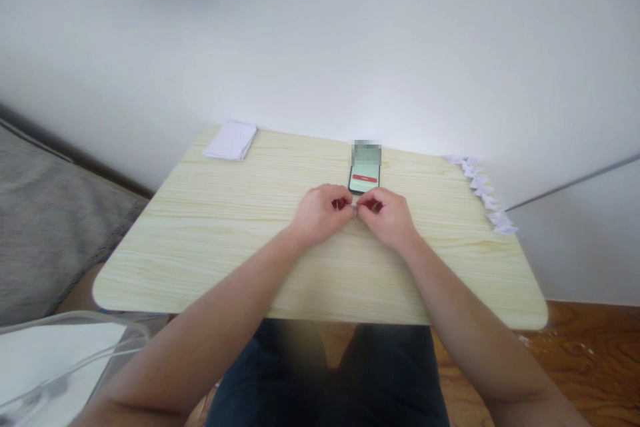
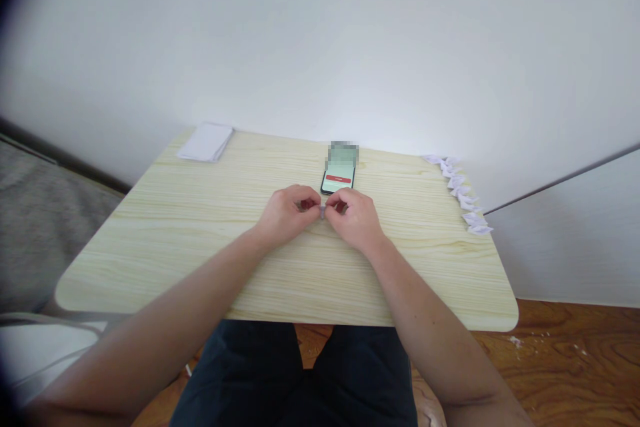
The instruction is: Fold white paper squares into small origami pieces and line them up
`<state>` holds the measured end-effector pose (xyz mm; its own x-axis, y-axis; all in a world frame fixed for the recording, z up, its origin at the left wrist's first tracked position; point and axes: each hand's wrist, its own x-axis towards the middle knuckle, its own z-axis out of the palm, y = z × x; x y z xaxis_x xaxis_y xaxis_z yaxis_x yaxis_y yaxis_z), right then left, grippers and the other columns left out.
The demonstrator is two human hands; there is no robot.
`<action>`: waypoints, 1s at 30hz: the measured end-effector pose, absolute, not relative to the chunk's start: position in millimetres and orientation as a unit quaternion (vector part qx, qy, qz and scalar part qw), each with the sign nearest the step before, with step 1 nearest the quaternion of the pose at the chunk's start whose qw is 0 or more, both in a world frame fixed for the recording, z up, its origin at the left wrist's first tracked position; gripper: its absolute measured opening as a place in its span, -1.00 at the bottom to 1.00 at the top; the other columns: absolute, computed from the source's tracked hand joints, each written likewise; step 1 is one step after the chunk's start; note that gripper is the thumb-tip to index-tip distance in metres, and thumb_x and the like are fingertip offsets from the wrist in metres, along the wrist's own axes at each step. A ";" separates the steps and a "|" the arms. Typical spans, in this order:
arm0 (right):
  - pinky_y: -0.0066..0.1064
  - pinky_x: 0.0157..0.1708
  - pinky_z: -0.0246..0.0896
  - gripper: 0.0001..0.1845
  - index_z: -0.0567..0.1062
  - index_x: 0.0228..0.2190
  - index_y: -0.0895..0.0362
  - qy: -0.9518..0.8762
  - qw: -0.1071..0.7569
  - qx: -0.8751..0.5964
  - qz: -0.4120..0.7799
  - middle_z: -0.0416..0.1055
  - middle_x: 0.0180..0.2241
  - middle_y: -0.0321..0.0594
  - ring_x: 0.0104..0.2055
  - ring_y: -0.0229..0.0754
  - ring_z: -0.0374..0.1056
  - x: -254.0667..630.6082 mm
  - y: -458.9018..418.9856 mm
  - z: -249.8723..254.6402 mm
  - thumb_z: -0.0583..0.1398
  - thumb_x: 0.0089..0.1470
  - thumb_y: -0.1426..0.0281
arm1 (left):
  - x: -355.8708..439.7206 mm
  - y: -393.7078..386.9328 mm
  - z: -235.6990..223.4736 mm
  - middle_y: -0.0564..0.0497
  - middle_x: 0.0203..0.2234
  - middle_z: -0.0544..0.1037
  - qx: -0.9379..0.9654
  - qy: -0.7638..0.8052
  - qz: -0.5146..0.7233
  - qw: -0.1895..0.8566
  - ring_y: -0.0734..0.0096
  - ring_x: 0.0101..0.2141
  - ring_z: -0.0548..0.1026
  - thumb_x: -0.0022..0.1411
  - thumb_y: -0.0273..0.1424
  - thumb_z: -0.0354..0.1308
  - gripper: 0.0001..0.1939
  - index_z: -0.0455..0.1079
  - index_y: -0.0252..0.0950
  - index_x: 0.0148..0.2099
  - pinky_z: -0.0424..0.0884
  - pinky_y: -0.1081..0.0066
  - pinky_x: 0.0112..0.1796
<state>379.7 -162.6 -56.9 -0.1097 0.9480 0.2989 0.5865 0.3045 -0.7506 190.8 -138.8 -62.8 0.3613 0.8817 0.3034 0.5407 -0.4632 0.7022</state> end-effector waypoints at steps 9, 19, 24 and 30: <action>-0.34 -0.31 0.31 -0.88 0.58 -0.30 0.06 -0.717 0.392 -0.526 0.235 0.54 -0.35 -0.27 -0.37 -0.20 0.41 384.3 -160.7 -59.3 0.27 0.04 0.41 | 187.2 -137.1 -60.7 0.06 -0.45 0.53 0.781 0.481 0.321 0.235 0.33 -0.36 0.44 0.13 -0.40 0.20 -0.92 0.51 -0.17 -0.29 0.34 0.34 -0.29; -0.33 -0.28 0.27 -0.93 0.56 -0.35 0.07 -0.761 0.358 -0.498 0.213 0.51 -0.34 -0.25 -0.31 -0.17 0.40 382.9 -162.0 -54.5 0.26 0.08 0.45 | 189.3 -138.4 -58.9 0.06 -0.40 0.57 0.806 0.447 0.313 0.230 0.30 -0.28 0.45 0.18 -0.44 0.15 -0.88 0.51 -0.18 -0.28 0.36 0.33 -0.22; -0.35 -0.32 0.24 -0.91 0.54 -0.38 0.07 -0.746 0.362 -0.512 0.223 0.51 -0.36 -0.28 -0.34 -0.19 0.39 385.7 -161.4 -55.8 0.23 0.03 0.48 | 188.4 -137.2 -58.3 0.05 -0.41 0.55 0.796 0.460 0.317 0.233 0.30 -0.31 0.44 0.16 -0.44 0.17 -0.91 0.49 -0.19 -0.28 0.35 0.34 -0.27; -0.36 -0.37 0.22 -0.96 0.53 -0.41 0.07 -0.723 0.357 -0.550 0.218 0.51 -0.42 -0.30 -0.40 -0.20 0.37 387.5 -160.6 -57.1 0.24 0.02 0.42 | 186.9 -135.2 -61.4 0.07 -0.39 0.53 0.778 0.470 0.339 0.243 0.37 -0.35 0.43 0.19 -0.43 0.15 -0.91 0.48 -0.19 -0.26 0.34 0.37 -0.30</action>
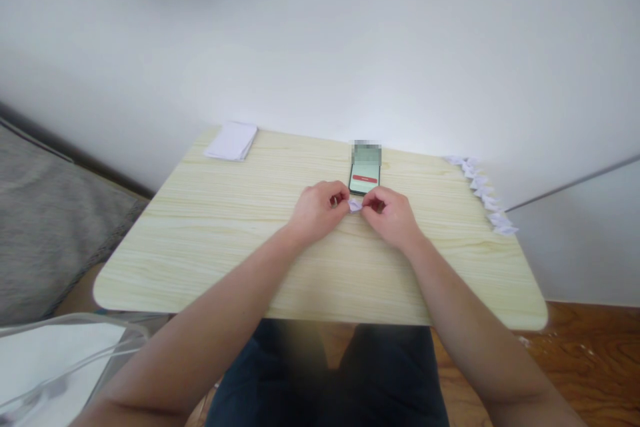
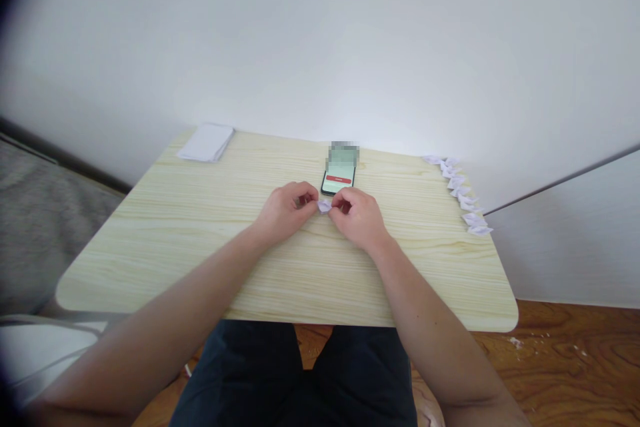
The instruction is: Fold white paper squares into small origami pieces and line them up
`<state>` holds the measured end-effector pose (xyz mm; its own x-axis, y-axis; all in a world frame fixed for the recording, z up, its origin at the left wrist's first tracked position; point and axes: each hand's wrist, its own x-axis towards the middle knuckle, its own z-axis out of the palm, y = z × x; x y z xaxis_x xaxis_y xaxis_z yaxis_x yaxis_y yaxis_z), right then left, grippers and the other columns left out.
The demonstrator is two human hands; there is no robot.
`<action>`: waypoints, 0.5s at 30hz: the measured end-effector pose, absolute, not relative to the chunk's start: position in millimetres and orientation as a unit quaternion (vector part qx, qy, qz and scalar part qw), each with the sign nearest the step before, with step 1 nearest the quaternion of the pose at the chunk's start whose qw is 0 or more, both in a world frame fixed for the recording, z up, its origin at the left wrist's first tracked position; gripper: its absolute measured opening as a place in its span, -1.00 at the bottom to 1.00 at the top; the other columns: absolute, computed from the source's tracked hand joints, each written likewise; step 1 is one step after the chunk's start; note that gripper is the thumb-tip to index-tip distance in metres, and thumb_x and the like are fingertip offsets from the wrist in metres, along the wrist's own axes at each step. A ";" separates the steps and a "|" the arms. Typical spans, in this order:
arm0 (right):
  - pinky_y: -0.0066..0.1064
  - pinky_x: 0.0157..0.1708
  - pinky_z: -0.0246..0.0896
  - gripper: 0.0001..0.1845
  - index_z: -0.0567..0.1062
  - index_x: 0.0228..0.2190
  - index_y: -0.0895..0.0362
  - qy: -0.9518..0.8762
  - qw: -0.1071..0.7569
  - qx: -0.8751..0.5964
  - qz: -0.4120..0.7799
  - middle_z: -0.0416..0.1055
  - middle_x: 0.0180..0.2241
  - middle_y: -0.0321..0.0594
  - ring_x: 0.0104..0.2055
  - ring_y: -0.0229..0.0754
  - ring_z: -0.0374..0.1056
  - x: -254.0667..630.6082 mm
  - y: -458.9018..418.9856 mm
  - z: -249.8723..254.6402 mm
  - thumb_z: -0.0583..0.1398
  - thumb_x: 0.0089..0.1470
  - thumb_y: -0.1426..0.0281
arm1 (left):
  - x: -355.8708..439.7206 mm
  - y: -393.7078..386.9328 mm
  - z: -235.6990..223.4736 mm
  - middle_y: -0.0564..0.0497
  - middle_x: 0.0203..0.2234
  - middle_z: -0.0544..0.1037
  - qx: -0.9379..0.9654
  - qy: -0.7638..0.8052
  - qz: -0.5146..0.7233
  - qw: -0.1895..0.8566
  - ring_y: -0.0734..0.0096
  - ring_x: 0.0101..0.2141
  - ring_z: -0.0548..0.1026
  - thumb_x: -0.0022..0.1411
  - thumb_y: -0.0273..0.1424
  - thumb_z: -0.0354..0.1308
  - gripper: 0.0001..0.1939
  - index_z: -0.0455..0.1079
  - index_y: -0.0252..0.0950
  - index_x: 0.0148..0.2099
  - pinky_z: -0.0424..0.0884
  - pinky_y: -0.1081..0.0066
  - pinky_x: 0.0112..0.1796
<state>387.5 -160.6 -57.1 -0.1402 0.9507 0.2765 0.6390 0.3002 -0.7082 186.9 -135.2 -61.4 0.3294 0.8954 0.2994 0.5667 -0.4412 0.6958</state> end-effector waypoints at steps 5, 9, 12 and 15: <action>-0.38 -0.41 0.20 -0.88 0.49 -0.44 0.06 -0.699 0.376 -0.565 0.226 0.50 -0.46 -0.33 -0.45 -0.23 0.35 383.3 -162.7 -54.7 0.29 0.05 0.30 | 189.0 -140.0 -55.7 0.07 -0.39 0.53 0.765 0.459 0.362 0.271 0.41 -0.36 0.44 0.25 -0.40 0.13 -0.92 0.45 -0.21 -0.24 0.32 0.42 -0.35; -0.38 -0.41 0.26 -0.75 0.49 -0.27 0.04 -0.644 0.426 -0.570 0.280 0.53 -0.45 -0.34 -0.46 -0.22 0.38 381.3 -161.9 -55.8 0.32 0.06 0.18 | 191.9 -146.4 -48.9 0.08 -0.38 0.54 0.757 0.436 0.393 0.287 0.44 -0.34 0.45 0.29 -0.39 0.11 -0.90 0.45 -0.22 -0.22 0.30 0.46 -0.37; -0.36 -0.40 0.30 -0.75 0.53 -0.25 0.05 -0.615 0.436 -0.562 0.340 0.57 -0.42 -0.27 -0.44 -0.19 0.43 382.4 -158.6 -59.3 0.30 0.08 0.17 | 193.1 -149.0 -47.3 0.06 -0.35 0.55 0.756 0.423 0.403 0.294 0.43 -0.30 0.47 0.29 -0.40 0.10 -0.88 0.47 -0.22 -0.21 0.30 0.47 -0.38; -0.36 -0.40 0.33 -0.81 0.54 -0.33 0.08 -0.595 0.453 -0.542 0.383 0.58 -0.40 -0.23 -0.42 -0.17 0.46 383.3 -155.5 -62.1 0.31 0.07 0.22 | 193.2 -149.6 -47.4 0.03 -0.34 0.56 0.759 0.413 0.404 0.301 0.41 -0.28 0.47 0.29 -0.41 0.09 -0.87 0.48 -0.23 -0.20 0.30 0.46 -0.38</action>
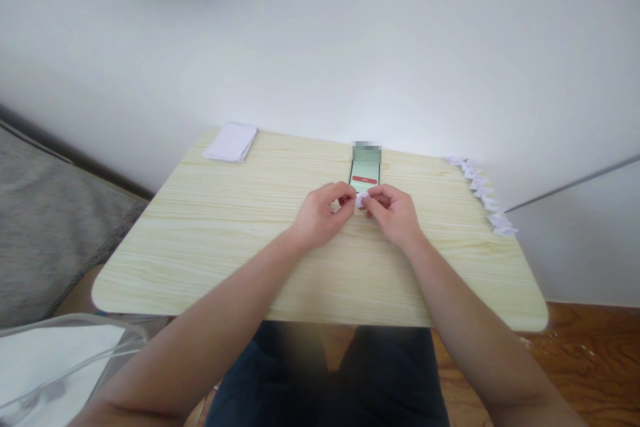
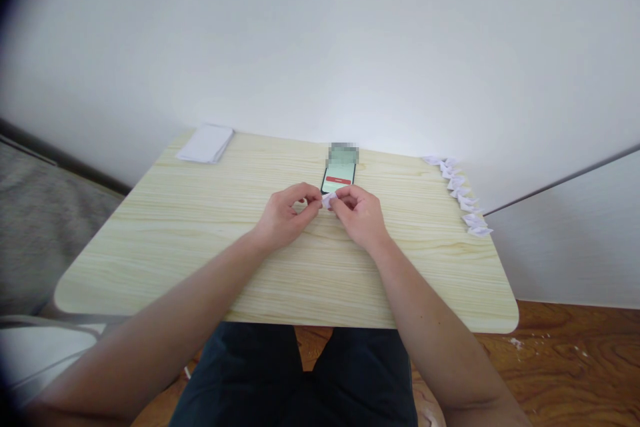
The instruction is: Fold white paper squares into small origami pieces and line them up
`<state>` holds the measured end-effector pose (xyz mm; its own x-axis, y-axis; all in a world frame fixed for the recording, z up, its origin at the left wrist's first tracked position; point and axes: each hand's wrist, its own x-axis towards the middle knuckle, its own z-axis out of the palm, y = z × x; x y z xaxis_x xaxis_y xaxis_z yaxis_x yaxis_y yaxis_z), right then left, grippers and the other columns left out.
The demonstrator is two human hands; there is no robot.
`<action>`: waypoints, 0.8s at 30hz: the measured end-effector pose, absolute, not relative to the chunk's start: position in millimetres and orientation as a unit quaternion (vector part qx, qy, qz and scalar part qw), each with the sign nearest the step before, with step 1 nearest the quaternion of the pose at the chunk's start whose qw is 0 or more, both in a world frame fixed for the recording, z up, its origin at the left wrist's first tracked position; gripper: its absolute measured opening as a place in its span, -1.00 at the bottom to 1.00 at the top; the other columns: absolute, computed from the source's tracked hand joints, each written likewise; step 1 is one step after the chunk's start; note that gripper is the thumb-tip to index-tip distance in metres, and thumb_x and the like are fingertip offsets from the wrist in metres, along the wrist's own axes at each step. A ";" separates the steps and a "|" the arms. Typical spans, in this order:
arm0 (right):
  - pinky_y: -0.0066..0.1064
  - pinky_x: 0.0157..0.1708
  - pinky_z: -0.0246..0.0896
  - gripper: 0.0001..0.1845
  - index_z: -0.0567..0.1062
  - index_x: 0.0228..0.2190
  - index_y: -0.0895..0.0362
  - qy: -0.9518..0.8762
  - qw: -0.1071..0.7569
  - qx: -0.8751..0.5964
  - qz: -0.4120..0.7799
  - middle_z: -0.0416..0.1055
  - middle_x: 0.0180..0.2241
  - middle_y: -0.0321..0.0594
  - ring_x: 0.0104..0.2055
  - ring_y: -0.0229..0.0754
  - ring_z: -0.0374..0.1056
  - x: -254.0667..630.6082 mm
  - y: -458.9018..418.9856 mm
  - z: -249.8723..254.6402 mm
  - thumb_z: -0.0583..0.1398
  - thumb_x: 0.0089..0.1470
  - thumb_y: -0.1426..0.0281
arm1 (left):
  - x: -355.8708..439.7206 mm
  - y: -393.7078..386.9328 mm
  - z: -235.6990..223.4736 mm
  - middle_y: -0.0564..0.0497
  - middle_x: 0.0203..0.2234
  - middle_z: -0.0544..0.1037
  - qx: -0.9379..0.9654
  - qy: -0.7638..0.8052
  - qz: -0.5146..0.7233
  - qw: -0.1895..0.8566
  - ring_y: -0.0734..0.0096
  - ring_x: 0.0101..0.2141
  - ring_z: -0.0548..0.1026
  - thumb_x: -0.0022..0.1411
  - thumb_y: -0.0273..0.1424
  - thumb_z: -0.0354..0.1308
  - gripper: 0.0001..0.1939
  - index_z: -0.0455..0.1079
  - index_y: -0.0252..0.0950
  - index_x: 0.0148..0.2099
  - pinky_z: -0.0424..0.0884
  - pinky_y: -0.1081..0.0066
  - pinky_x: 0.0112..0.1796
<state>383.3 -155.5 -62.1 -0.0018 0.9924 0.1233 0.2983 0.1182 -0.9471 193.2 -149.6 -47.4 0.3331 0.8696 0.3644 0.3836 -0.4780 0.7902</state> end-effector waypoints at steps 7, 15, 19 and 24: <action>-0.39 -0.43 0.32 -0.86 0.52 -0.37 0.08 -0.595 0.472 -0.520 0.390 0.55 -0.42 -0.25 -0.44 -0.21 0.42 381.7 -155.9 -62.0 0.30 0.05 0.28 | 191.6 -149.6 -46.6 0.06 -0.33 0.56 0.752 0.408 0.391 0.340 0.41 -0.31 0.50 0.23 -0.36 0.19 -0.82 0.38 -0.23 -0.10 0.35 0.41 -0.30; -0.40 -0.48 0.24 -0.89 0.50 -0.39 0.08 -0.608 0.484 -0.487 0.398 0.47 -0.49 -0.31 -0.50 -0.26 0.33 378.8 -159.5 -55.8 0.31 0.04 0.32 | 193.9 -142.8 -54.2 0.00 -0.36 0.57 0.658 0.370 0.409 0.512 0.38 -0.32 0.54 0.22 -0.32 0.22 -0.85 0.42 -0.28 -0.22 0.41 0.38 -0.30; -0.39 -0.46 0.28 -0.93 0.53 -0.40 0.06 -0.600 0.498 -0.469 0.414 0.48 -0.49 -0.31 -0.48 -0.25 0.35 379.7 -158.4 -56.1 0.31 0.04 0.35 | 193.5 -139.4 -53.7 0.03 -0.45 0.55 0.608 0.339 0.419 0.584 0.41 -0.39 0.53 0.15 -0.38 0.28 -0.83 0.42 -0.28 -0.20 0.42 0.39 -0.32; -0.33 -0.37 0.37 -0.91 0.60 -0.38 0.06 -0.596 0.489 -0.462 0.437 0.54 -0.42 -0.26 -0.42 -0.21 0.41 383.5 -157.5 -56.9 0.34 0.05 0.31 | 193.2 -137.9 -48.7 0.06 -0.52 0.54 0.554 0.337 0.412 0.640 0.45 -0.46 0.51 0.08 -0.42 0.30 -0.82 0.41 -0.29 -0.24 0.42 0.41 -0.37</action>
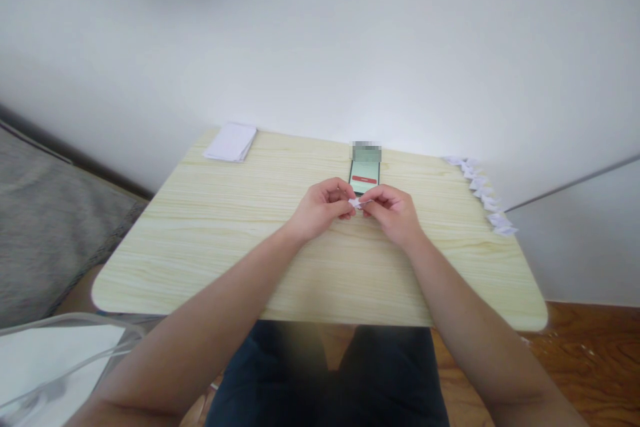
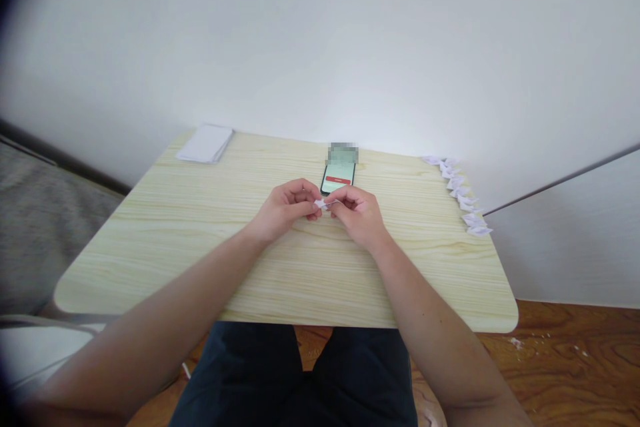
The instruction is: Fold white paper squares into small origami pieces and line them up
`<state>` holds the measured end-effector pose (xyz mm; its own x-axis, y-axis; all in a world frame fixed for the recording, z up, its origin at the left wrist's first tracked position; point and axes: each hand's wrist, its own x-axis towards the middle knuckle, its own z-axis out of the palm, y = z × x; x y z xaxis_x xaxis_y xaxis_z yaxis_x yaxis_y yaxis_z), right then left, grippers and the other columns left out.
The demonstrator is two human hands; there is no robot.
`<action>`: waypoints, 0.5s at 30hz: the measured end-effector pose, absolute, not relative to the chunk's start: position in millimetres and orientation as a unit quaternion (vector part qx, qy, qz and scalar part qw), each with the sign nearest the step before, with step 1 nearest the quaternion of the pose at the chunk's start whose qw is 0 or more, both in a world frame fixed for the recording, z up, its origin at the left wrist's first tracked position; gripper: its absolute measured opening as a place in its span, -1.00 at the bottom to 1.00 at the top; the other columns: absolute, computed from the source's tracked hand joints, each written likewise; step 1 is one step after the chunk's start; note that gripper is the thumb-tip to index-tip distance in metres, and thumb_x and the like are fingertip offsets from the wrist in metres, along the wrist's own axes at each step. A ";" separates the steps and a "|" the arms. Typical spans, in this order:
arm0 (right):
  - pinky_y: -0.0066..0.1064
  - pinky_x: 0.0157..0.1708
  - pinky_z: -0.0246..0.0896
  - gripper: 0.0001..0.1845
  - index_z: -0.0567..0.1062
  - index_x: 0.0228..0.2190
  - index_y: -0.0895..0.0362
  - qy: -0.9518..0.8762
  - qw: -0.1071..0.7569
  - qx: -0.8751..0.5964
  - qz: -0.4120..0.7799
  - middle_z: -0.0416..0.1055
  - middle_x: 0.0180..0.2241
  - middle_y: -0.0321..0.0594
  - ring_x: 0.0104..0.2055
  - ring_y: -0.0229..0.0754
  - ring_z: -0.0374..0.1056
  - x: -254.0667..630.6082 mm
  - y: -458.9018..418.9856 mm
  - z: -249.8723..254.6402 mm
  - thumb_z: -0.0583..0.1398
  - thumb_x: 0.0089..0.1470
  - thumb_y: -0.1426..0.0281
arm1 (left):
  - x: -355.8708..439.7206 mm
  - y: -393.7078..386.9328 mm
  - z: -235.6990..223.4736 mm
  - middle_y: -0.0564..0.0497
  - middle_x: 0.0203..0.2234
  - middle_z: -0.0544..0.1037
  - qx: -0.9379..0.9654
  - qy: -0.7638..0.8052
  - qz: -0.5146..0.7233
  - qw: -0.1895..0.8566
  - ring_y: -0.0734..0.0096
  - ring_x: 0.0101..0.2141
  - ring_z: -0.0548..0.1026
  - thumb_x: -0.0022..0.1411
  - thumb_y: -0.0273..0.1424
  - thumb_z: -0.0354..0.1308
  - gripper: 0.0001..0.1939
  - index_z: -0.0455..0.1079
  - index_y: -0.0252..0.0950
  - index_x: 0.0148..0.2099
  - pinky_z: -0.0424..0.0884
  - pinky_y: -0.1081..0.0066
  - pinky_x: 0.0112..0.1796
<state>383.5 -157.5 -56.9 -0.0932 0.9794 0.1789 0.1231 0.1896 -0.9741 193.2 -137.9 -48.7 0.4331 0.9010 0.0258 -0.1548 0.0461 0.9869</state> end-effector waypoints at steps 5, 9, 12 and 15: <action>-0.33 -0.35 0.36 -0.87 0.62 -0.35 0.08 -0.602 0.464 -0.464 0.455 0.54 -0.46 -0.26 -0.42 -0.21 0.42 386.9 -160.1 -51.0 0.37 0.03 0.29 | 192.8 -137.2 -48.3 0.06 -0.53 0.54 0.542 0.341 0.420 0.643 0.45 -0.46 0.51 0.06 -0.45 0.29 -0.83 0.42 -0.30 -0.25 0.43 0.41 -0.35; -0.34 -0.36 0.37 -0.82 0.62 -0.30 0.08 -0.590 0.478 -0.441 0.478 0.54 -0.44 -0.27 -0.41 -0.23 0.42 386.7 -158.9 -51.3 0.37 0.05 0.27 | 191.7 -135.2 -53.2 0.07 -0.50 0.53 0.559 0.325 0.430 0.630 0.46 -0.43 0.51 0.10 -0.43 0.30 -0.84 0.41 -0.30 -0.25 0.43 0.42 -0.33; -0.32 -0.33 0.42 -0.69 0.60 -0.19 0.06 -0.558 0.485 -0.433 0.516 0.57 -0.37 -0.26 -0.39 -0.21 0.46 386.9 -155.6 -55.2 0.41 -0.01 0.24 | 191.3 -135.3 -55.9 0.06 -0.45 0.53 0.588 0.315 0.438 0.602 0.44 -0.38 0.53 0.14 -0.41 0.28 -0.85 0.40 -0.29 -0.23 0.44 0.39 -0.27; -0.29 -0.29 0.46 -0.70 0.61 -0.24 0.10 -0.539 0.464 -0.441 0.548 0.58 -0.36 -0.22 -0.37 -0.19 0.48 389.1 -152.7 -57.5 0.38 0.03 0.18 | 191.8 -137.5 -56.0 0.03 -0.38 0.54 0.626 0.325 0.438 0.558 0.40 -0.31 0.54 0.19 -0.39 0.25 -0.87 0.39 -0.28 -0.21 0.45 0.36 -0.22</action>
<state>389.1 -152.7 -57.5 -0.1818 0.9832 0.0166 -0.0333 0.0107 -0.9994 191.8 -137.5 -56.0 0.4056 0.8948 0.1866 -0.0823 -0.1675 0.9824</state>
